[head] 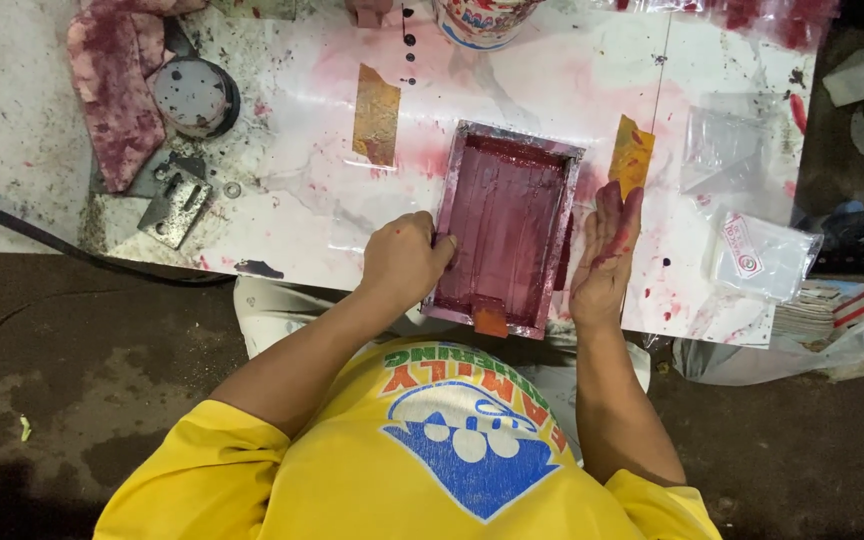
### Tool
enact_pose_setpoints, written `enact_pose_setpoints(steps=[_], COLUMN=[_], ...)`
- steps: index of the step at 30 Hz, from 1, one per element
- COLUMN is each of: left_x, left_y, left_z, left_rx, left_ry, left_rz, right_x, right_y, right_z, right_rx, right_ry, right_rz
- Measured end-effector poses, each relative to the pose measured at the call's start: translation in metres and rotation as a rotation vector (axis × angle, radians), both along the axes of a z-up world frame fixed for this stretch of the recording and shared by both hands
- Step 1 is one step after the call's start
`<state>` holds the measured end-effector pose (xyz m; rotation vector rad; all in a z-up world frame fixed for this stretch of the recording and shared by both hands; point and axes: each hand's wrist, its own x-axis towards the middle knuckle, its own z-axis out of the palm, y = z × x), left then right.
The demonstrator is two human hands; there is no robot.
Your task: Spreading red ink onto a screen printing mesh within a frame using a small scraper.
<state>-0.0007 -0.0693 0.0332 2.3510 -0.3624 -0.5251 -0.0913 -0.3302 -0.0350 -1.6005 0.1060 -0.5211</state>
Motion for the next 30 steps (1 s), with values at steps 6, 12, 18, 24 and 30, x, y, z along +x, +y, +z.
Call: enact_pose_setpoints(steps=[6, 12, 18, 24, 30], left_x=[0.002, 0.003, 0.007, 0.014, 0.016], left_y=[0.000, 0.002, 0.020, 0.060, 0.084], left_z=[-0.003, -0.002, 0.003, 0.031, 0.007], left_rx=[0.020, -0.001, -0.020, 0.040, 0.077], left_ry=[0.009, 0.064, 0.093, -0.023, -0.056], left_rz=[-0.011, 0.022, 0.114, 0.219, 0.277], right_x=[0.001, 0.002, 0.002, -0.001, -0.004], right_y=[0.003, 0.007, 0.005, 0.015, 0.042], right_z=[0.003, 0.010, 0.004, 0.017, 0.077], right_rx=[-0.014, 0.011, 0.035, 0.001, -0.149], right_ry=[0.003, 0.016, -0.022, -0.242, -0.311], right_rz=[-0.003, -0.013, -0.024, -0.068, -0.135])
